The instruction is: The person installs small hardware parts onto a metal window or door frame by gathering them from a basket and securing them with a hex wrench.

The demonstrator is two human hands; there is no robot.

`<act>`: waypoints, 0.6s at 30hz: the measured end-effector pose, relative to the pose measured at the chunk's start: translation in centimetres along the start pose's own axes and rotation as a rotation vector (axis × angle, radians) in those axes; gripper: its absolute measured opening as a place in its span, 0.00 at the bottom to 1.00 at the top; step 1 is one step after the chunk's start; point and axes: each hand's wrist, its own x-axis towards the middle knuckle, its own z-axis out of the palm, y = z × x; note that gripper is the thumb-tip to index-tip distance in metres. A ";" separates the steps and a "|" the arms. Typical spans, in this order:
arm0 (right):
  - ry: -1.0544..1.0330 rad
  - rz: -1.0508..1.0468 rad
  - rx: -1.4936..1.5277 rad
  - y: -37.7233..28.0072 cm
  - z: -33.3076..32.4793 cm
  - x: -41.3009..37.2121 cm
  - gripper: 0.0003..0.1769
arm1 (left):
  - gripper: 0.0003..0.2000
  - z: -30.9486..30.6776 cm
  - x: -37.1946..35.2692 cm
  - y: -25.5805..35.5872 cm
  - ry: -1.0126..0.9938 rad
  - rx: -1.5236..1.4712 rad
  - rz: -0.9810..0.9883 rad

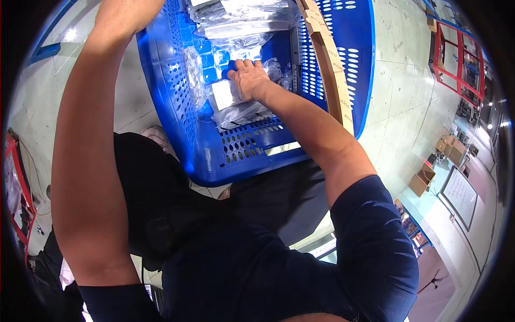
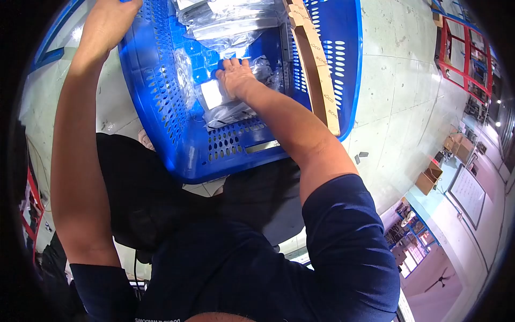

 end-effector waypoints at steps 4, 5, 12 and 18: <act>-0.222 -0.102 0.229 1.1 -0.4 0.2 0.29 | 0.20 0.4 0.2 -0.2 0.034 0.011 -0.002; -0.225 -0.126 0.261 1.6 -1.3 0.1 0.28 | 0.20 0.4 0.3 -0.4 0.013 0.090 0.060; 0.406 -0.134 -0.158 6.0 -6.8 2.9 0.31 | 0.19 0.5 0.2 -0.5 0.001 0.166 0.095; -0.343 -0.284 0.365 0.4 -4.9 -3.5 0.40 | 0.19 0.2 0.2 -0.9 -0.050 0.280 0.229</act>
